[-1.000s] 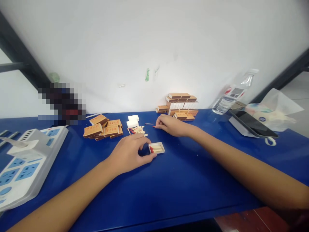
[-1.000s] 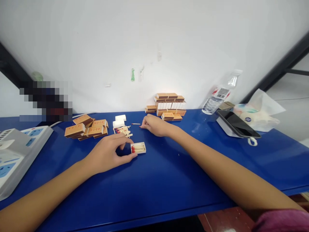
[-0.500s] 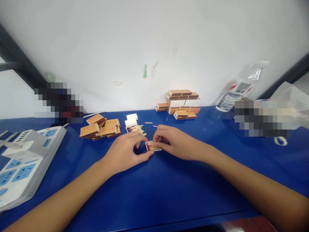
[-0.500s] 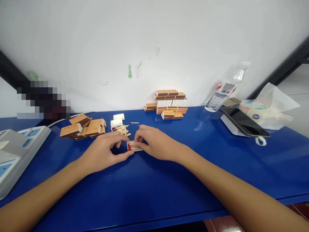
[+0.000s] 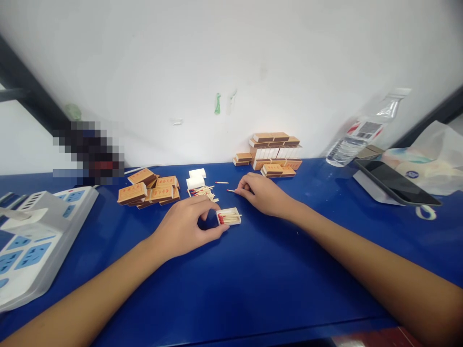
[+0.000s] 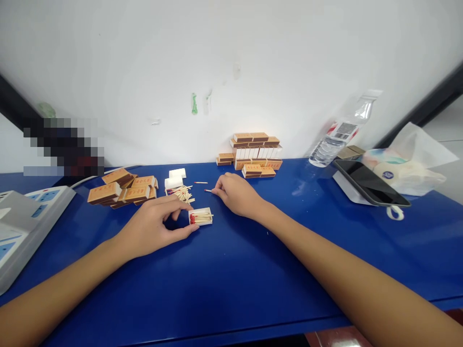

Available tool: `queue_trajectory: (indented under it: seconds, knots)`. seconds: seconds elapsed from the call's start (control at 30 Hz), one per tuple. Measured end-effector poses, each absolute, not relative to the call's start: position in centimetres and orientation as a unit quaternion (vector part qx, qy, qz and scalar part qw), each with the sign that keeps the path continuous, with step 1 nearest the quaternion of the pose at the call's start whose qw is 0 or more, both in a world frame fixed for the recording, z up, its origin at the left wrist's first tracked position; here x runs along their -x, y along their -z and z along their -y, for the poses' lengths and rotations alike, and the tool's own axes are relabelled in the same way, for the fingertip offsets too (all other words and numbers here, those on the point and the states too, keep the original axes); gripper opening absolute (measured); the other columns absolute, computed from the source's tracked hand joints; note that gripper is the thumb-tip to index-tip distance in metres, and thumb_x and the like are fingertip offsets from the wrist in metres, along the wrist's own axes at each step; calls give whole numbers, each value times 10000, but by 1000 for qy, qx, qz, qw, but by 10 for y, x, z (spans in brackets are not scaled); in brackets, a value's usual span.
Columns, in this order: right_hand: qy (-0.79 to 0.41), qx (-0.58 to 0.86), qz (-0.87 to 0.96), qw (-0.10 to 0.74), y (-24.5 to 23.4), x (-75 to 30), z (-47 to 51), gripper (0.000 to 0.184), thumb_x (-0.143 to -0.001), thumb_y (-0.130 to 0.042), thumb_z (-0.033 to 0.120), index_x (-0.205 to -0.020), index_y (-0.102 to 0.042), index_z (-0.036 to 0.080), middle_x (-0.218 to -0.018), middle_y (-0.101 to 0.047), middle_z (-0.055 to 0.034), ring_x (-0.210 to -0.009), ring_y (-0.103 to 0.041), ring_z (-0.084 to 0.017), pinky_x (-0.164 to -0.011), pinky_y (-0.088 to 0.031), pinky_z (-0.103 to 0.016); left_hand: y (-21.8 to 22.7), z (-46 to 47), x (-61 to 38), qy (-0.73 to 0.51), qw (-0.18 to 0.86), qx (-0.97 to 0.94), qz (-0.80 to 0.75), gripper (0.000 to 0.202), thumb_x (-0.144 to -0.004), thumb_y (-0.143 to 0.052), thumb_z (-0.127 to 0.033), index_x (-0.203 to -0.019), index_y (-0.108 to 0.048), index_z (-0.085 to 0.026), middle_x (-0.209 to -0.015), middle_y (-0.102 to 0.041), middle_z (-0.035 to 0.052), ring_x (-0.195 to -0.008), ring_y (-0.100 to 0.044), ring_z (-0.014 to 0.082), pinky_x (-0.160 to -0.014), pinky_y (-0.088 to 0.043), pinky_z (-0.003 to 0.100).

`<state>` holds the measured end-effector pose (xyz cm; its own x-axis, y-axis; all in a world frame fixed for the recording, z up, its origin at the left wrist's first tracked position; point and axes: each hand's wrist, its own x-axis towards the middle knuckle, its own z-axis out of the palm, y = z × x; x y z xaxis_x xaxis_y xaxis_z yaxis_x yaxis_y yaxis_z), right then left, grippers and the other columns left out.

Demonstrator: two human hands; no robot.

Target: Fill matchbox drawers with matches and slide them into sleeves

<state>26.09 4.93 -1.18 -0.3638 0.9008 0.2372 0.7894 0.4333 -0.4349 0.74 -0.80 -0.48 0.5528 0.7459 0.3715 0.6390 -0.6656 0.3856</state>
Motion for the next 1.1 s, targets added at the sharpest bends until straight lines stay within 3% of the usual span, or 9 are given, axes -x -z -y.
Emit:
queue_trajectory:
  seconds: [0.13, 0.27, 0.53, 0.97, 1.1]
  knots:
    - [-186, 471, 822, 260, -4, -259, -32, 163, -1010, -623, 308, -890, -629, 197, -855, -620, -24, -749, -535, -167, -692, -402, -309, 5, 5, -6, -265, 92, -866, -413, 290, -874, -757, -464, -1008, -751, -206, -705, -543, -36, -647, -531, 124, -635, -404, 274]
    - [-257, 395, 855, 215, -13, -257, -13, 146, -1007, -622, 307, -908, -653, 204, -864, -620, -7, -718, -527, -138, -666, -406, -282, 5, 4, -7, -267, 94, -866, -412, 269, -876, -753, -455, -988, -758, -211, -710, -541, -33, -644, -527, 123, -621, -392, 272]
    - [-275, 385, 853, 219, -10, -256, -14, 102, -954, -682, 281, -894, -683, 198, -822, -582, 6, -691, -507, -124, -637, -401, -268, 4, 5, -8, -270, 106, -865, -409, 279, -876, -753, -459, -993, -758, -205, -707, -544, -31, -644, -532, 125, -630, -403, 274]
    - [-167, 403, 871, 226, -7, -252, -8, 27, -980, -647, 240, -986, -652, 214, -941, -585, -22, -765, -543, -143, -682, -421, -292, 3, 6, -9, -262, 104, -866, -413, 295, -882, -747, -478, -992, -759, -204, -706, -552, -28, -646, -538, 128, -617, -395, 270]
    - [-157, 426, 864, 218, -3, -253, -11, 110, -1003, -620, 293, -931, -640, 211, -956, -602, -39, -769, -558, -158, -677, -423, -309, 2, 6, -9, -261, 102, -866, -413, 284, -874, -755, -470, -979, -764, -206, -699, -554, -25, -648, -543, 132, -613, -390, 270]
